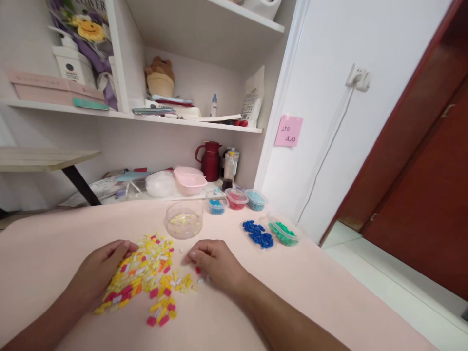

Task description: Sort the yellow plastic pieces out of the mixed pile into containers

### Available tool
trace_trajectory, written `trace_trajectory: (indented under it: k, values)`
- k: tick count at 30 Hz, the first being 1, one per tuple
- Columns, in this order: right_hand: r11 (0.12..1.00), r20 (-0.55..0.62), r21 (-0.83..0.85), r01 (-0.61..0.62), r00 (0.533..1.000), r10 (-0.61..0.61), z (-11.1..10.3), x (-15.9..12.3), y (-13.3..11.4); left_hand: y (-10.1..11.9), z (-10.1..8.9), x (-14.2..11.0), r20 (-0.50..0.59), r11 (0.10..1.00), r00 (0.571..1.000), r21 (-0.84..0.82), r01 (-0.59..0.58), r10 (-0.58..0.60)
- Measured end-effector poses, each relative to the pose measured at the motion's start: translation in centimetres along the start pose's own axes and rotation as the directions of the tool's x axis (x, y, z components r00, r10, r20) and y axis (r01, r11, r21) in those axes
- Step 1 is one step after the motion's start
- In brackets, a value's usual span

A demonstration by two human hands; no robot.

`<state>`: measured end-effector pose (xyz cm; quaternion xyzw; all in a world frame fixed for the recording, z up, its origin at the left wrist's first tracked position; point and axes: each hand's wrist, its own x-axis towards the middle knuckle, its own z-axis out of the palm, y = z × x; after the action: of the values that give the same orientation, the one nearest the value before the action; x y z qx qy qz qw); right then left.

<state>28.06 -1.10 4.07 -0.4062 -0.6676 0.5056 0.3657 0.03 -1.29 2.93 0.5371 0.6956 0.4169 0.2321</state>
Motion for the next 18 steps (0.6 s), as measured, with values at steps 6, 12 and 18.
trace_trajectory:
  k: [6, 12, 18]
  values:
    - [0.978, 0.063, -0.129, 0.166, 0.985, -0.159, -0.6, -0.1, -0.5, 1.1, -0.1, -0.3, -0.019, 1.000, 1.000, 0.025, 0.004, -0.004]
    - [0.869, 0.241, -0.325, 0.373, 0.921, -0.305, -1.1, -0.6, -1.6, 1.3, -0.1, -0.4, -0.012, 0.999, 1.000, 0.039, 0.014, -0.013]
    - [0.842, 0.290, -0.361, 0.401, 0.906, -0.308, -1.3, -0.6, -1.5, 1.1, -0.1, -0.4, -0.009, 1.000, 1.000, 0.016, 0.024, -0.024]
